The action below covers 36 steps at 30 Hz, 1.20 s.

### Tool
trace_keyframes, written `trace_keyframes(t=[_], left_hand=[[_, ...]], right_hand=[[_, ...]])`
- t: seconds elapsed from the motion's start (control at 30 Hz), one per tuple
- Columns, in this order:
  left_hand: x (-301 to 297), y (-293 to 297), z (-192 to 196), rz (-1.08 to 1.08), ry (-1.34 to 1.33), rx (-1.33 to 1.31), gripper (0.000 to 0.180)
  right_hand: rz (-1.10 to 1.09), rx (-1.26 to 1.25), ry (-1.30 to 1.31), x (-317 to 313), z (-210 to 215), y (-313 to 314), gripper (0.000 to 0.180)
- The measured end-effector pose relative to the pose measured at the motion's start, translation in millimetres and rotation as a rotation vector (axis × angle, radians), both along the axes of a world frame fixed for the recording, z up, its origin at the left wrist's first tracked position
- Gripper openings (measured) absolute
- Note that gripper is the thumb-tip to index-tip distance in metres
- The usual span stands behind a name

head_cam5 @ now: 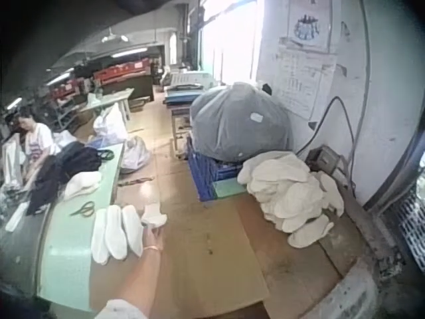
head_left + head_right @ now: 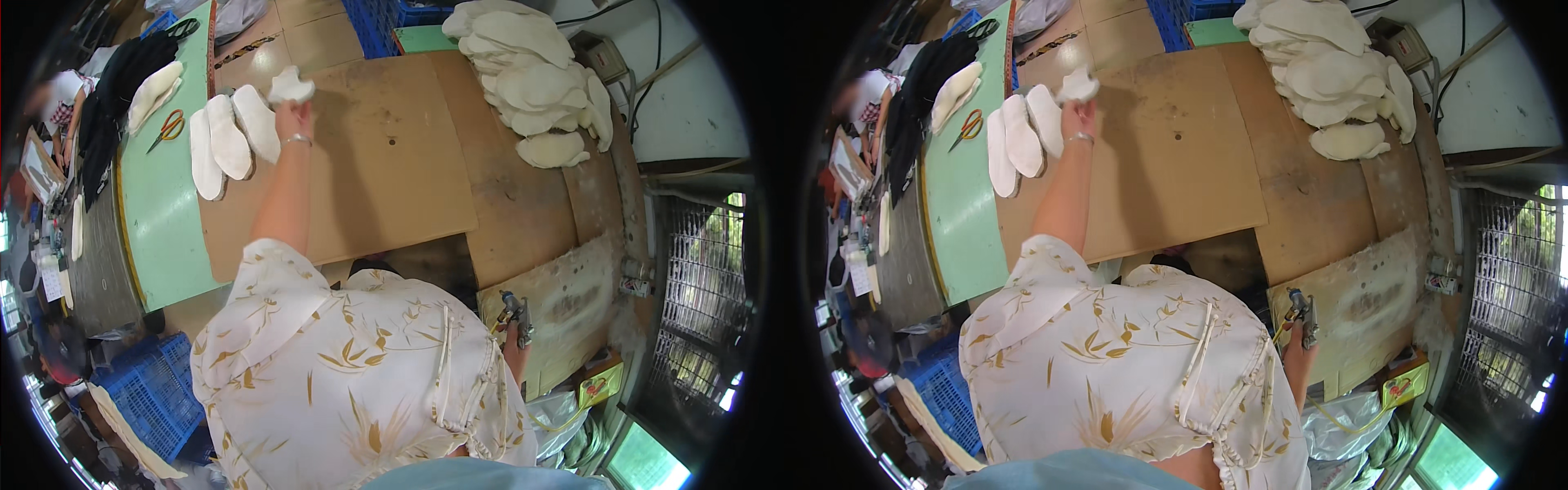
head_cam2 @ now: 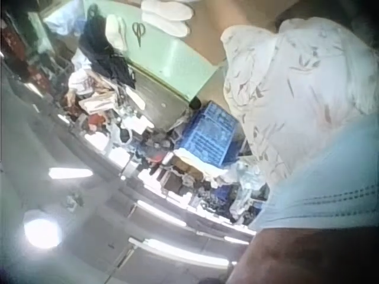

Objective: Using a spray gun to apply a substance to individual shoe components on a workstation.

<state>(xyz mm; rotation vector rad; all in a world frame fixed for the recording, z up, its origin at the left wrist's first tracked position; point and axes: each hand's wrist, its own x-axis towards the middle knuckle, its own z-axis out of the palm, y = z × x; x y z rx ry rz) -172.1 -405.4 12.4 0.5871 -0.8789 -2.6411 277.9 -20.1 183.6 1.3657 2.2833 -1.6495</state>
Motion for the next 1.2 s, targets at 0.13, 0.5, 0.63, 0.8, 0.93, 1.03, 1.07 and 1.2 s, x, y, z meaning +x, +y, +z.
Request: trace_keyframes(t=[0.13, 0.5, 0.63, 0.8, 0.93, 1.03, 1.07, 1.2], left_hand=[[57.1, 26.5, -40.6, 0.012, -0.246, 0.011, 0.022], [82.2, 36.9, -43.1, -0.131, -0.462, -0.129, 0.014], [86.7, 43.4, -47.4, -0.111, -0.568, -0.194, 0.012], [102.7, 37.1, -53.9, -0.137, -0.556, -0.308, 0.028], [105.1, 93.9, -41.8, -0.240, -0.583, -0.461, 0.028], [113.7, 190.9, -23.6, -0.604, -0.286, -0.759, 0.023], [112.8, 225.6, -14.4, -0.712, -0.232, -0.832, 0.028], [82.4, 337.1, 22.3, -0.950, -0.054, -1.083, 0.037]], right_hand=[[0.016, -0.008, -0.001, -0.9, 7.3, -1.6, 0.018], [0.032, -0.021, -0.019, 9.4, -2.4, 6.5, 0.020], [-0.030, -0.041, 0.037, 24.3, -9.7, 13.7, 0.019], [-0.127, -0.057, 0.013, 49.2, -13.4, 30.1, 0.023], [-0.202, -0.082, 0.028, 66.0, -14.9, 44.1, 0.027], [-0.229, -0.079, 0.078, 88.5, -20.9, 56.8, 0.024], [-0.191, -0.084, 0.085, 95.6, -25.7, 61.4, 0.024], [-0.298, -0.076, 0.121, 107.1, -21.6, 71.4, 0.025]])
